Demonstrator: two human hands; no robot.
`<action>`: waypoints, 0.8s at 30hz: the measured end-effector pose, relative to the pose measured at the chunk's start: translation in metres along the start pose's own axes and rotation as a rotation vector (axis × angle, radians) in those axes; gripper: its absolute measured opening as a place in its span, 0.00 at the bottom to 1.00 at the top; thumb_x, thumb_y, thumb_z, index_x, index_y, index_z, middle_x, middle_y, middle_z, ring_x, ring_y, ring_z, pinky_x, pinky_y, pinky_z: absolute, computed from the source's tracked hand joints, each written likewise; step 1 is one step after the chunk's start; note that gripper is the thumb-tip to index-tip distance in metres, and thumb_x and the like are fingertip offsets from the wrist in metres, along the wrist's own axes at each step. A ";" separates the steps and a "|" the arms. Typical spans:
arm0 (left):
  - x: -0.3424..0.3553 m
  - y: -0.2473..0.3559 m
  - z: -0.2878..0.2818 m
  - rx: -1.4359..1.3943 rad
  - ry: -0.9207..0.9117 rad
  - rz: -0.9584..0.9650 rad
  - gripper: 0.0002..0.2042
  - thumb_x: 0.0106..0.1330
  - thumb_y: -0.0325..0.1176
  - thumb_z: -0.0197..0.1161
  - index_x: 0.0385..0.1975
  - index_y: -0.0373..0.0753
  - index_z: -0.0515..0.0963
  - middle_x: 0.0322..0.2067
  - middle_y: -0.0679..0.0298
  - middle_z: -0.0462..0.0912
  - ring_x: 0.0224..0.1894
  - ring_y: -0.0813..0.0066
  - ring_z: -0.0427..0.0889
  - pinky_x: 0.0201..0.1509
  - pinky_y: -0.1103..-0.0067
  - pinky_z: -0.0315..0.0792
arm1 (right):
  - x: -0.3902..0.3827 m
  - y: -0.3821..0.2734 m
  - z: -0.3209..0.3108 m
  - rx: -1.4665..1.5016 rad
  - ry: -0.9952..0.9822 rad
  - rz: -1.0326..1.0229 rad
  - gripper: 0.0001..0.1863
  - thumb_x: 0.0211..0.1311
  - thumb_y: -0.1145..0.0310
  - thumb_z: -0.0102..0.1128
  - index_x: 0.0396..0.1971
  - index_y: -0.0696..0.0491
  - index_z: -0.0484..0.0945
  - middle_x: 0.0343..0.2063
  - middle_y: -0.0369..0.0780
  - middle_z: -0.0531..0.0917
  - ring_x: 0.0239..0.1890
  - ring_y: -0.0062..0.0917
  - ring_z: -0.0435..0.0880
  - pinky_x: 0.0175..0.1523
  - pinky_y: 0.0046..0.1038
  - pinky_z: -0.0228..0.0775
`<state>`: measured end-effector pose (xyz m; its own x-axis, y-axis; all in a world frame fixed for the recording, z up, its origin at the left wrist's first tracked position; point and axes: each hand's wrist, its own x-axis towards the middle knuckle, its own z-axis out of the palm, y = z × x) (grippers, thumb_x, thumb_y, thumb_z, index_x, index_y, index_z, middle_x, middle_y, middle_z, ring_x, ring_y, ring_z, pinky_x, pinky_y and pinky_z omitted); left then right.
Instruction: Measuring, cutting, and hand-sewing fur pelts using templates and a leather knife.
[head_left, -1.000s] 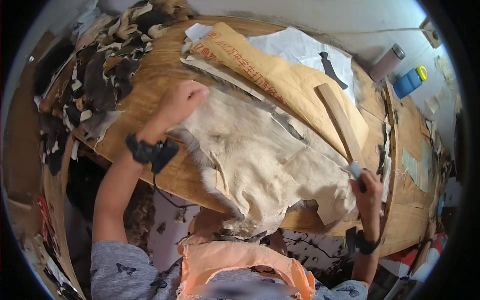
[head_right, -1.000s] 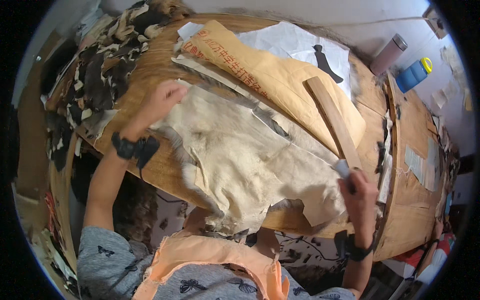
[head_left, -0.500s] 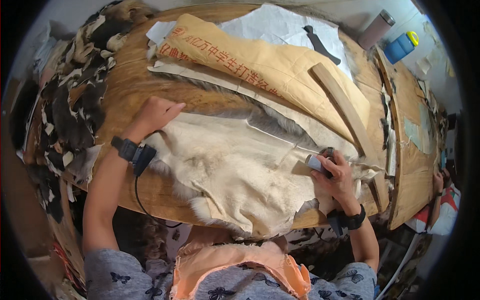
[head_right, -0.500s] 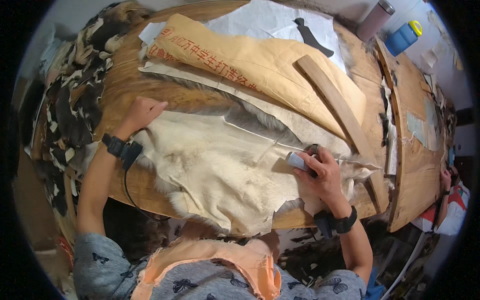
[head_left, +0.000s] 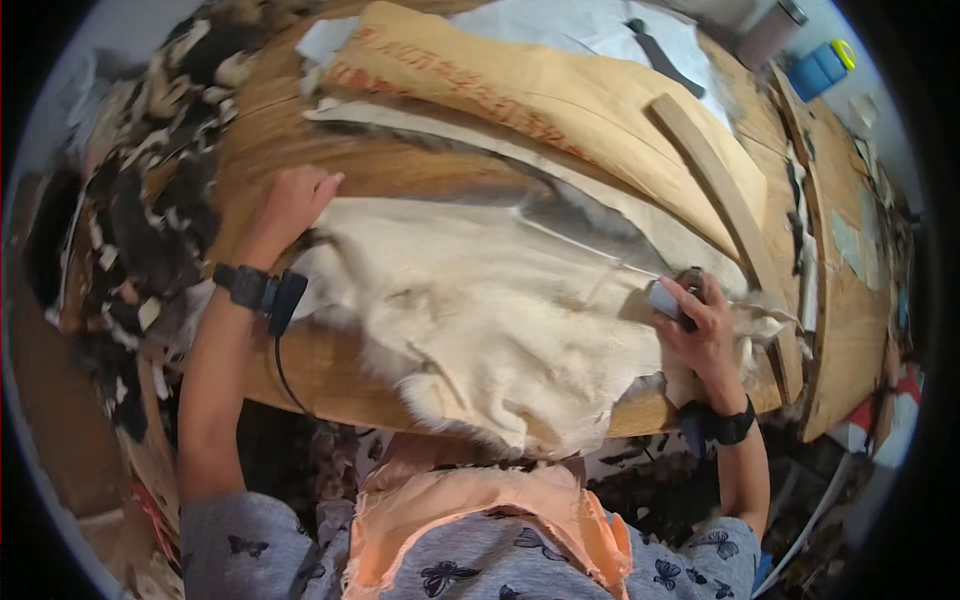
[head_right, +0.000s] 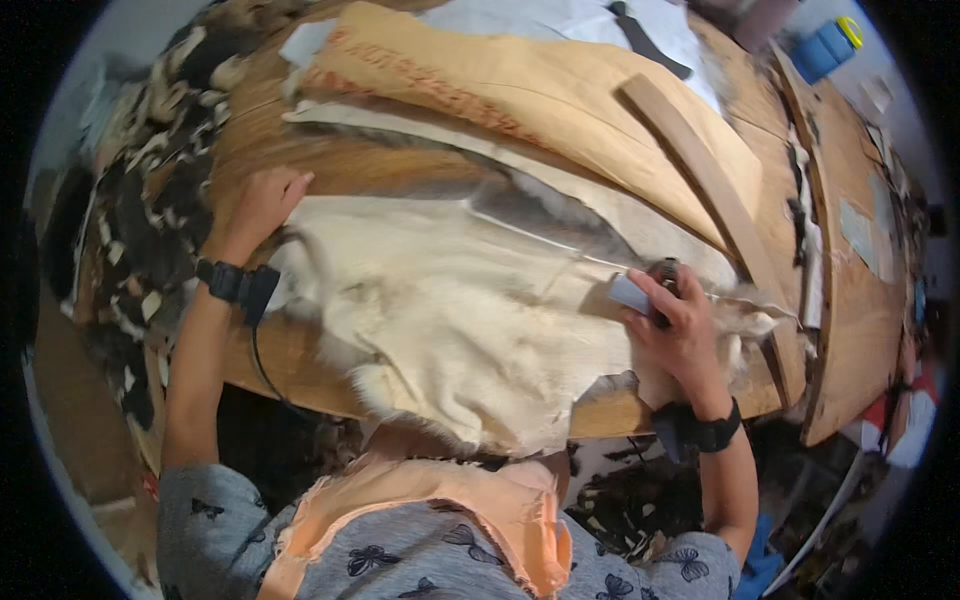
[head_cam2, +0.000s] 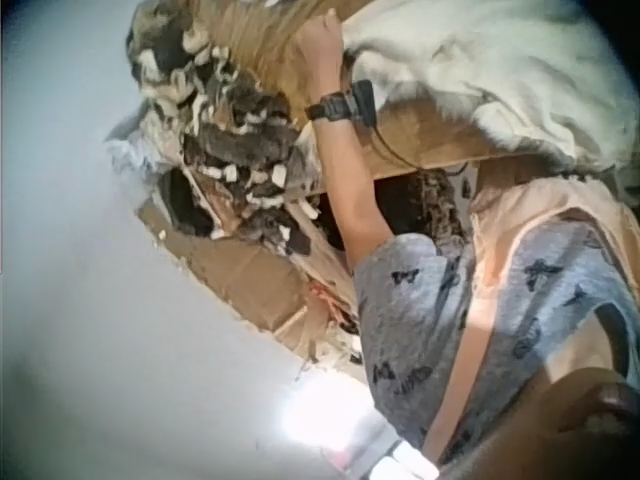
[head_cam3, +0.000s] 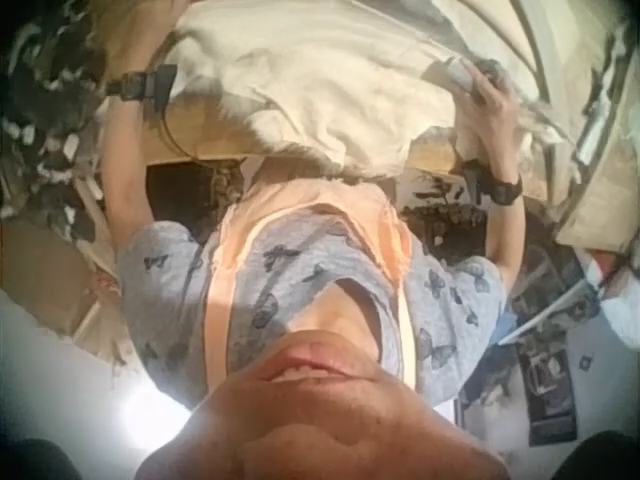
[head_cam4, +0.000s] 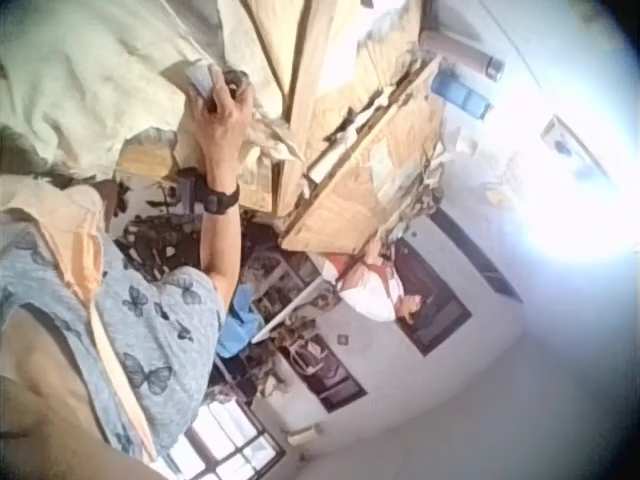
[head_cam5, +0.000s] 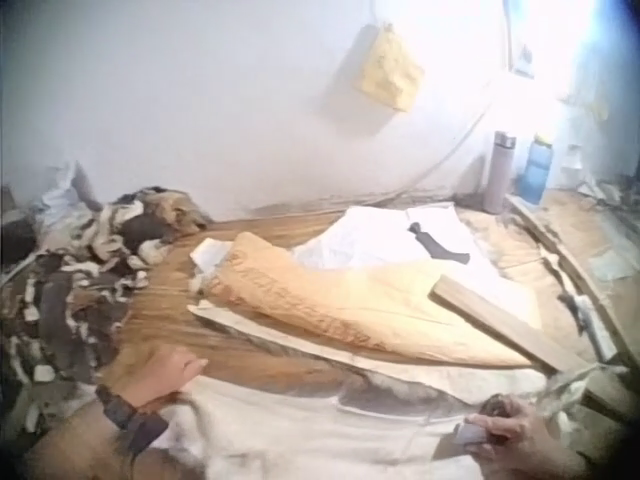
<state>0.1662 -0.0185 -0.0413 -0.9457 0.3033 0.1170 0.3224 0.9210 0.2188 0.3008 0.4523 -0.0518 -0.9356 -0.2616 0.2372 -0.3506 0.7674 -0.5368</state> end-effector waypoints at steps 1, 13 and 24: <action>-0.007 -0.010 -0.012 0.218 0.030 -0.021 0.12 0.60 0.39 0.55 0.24 0.36 0.76 0.24 0.54 0.76 0.27 0.55 0.74 0.32 0.67 0.68 | -0.001 0.003 -0.003 -0.015 0.008 -0.005 0.23 0.37 0.75 0.68 0.41 0.50 0.79 0.30 0.41 0.73 0.30 0.32 0.74 0.33 0.28 0.67; -0.081 0.062 0.009 0.042 -0.289 0.368 0.29 0.66 0.53 0.40 0.63 0.44 0.52 0.66 0.61 0.45 0.68 0.62 0.43 0.67 0.60 0.38 | -0.022 -0.015 -0.009 -0.415 0.086 0.276 0.11 0.48 0.67 0.61 0.29 0.58 0.74 0.26 0.46 0.73 0.29 0.42 0.74 0.34 0.35 0.65; -0.068 0.043 -0.006 0.088 -0.280 0.048 0.30 0.63 0.50 0.49 0.62 0.41 0.55 0.64 0.59 0.51 0.66 0.63 0.47 0.66 0.59 0.39 | -0.021 -0.010 -0.014 -0.570 0.048 0.285 0.08 0.49 0.68 0.58 0.29 0.55 0.73 0.28 0.46 0.76 0.30 0.43 0.76 0.34 0.39 0.68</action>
<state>0.2441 -0.0011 -0.0343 -0.9083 0.3910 -0.1490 0.3734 0.9181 0.1329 0.3244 0.4582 -0.0398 -0.9813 0.0151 0.1921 0.0012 0.9974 -0.0724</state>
